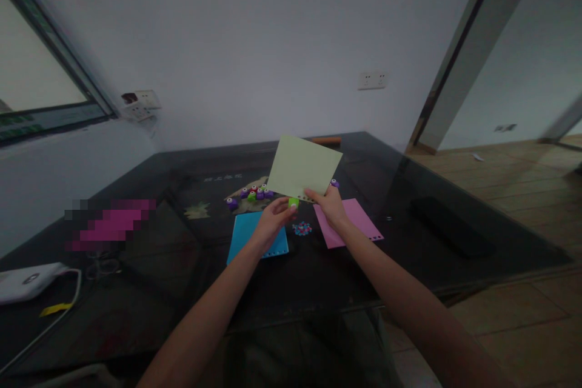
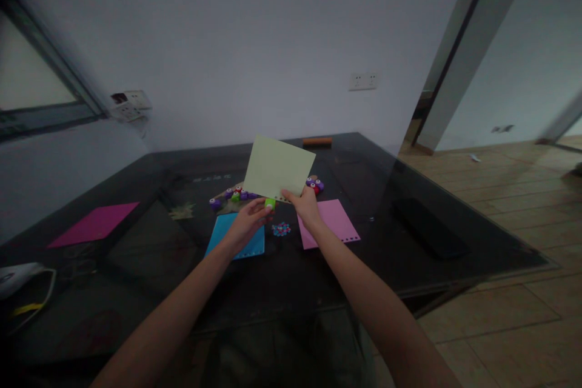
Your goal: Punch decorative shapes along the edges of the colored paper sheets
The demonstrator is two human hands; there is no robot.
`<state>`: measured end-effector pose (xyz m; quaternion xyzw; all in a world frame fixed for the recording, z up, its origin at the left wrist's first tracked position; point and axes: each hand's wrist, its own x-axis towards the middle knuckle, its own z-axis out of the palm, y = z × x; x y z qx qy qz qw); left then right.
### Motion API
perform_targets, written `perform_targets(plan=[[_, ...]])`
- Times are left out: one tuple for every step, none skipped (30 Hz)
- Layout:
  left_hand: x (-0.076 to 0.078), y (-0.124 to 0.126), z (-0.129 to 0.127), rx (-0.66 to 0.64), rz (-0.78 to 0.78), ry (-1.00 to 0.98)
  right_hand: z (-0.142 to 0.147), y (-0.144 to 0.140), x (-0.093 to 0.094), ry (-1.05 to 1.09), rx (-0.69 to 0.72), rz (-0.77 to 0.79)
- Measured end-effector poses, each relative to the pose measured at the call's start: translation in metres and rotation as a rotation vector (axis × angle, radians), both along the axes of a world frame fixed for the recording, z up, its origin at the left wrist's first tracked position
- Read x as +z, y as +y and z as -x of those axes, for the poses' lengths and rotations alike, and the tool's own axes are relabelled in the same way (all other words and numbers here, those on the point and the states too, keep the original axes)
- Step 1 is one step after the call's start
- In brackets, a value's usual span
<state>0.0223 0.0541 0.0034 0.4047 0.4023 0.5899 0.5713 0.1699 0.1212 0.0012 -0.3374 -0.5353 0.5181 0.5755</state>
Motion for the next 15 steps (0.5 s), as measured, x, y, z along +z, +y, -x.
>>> perform_targets(plan=[[0.0002, -0.0002, -0.0001, 0.0, 0.001, 0.0, 0.0, 0.0002, -0.0001, 0.004, -0.001, -0.002], [0.0005, -0.0004, -0.0003, 0.0, 0.003, 0.0, 0.0001, 0.0006, -0.0005, 0.011, -0.001, -0.004], [0.0007, -0.0005, -0.0004, 0.002, 0.005, 0.0, 0.0002, 0.0012, -0.001, 0.019, 0.001, -0.007], [0.0009, -0.0006, -0.0005, 0.003, 0.007, 0.0, 0.0002, 0.0017, -0.0016, 0.027, 0.002, -0.008], [0.0011, -0.0007, -0.0005, 0.004, 0.009, -0.001, 0.0002, 0.0022, -0.0021, 0.033, 0.004, -0.009], [0.0011, -0.0007, -0.0004, 0.005, 0.01, -0.003, 0.0002, 0.0025, -0.0023, 0.036, 0.005, -0.01], [0.0012, -0.0008, -0.0003, 0.005, 0.011, -0.006, 0.0002, 0.0025, -0.0024, 0.036, 0.005, -0.011], [0.0011, -0.0008, -0.0002, 0.006, 0.013, -0.008, 0.0001, 0.0024, -0.0023, 0.034, 0.006, -0.012], [0.001, -0.0009, -0.0001, 0.005, 0.013, -0.007, 0.0001, 0.0021, -0.002, 0.032, 0.007, -0.013], [0.0009, -0.0009, -0.0001, 0.004, 0.014, -0.005, 0.0, 0.0016, -0.0016, 0.031, 0.009, -0.013], [0.0007, -0.0009, -0.0001, 0.003, 0.014, -0.002, 0.0, 0.0012, -0.0012, 0.03, 0.01, -0.015], [0.0005, -0.0009, -0.0002, 0.002, 0.014, 0.0, -0.0001, 0.0007, -0.0008, 0.029, 0.011, -0.017], [0.0003, -0.0009, -0.0003, 0.002, 0.015, 0.0, -0.0001, 0.0003, -0.0005, 0.028, 0.012, -0.018], [0.0001, -0.0008, -0.0005, 0.004, 0.017, -0.003, -0.0001, 0.0, -0.0002, 0.023, 0.013, -0.019], [0.0001, -0.0007, -0.0008, 0.007, 0.019, -0.01, -0.0002, -0.0003, 0.0001, 0.017, 0.012, -0.02]])
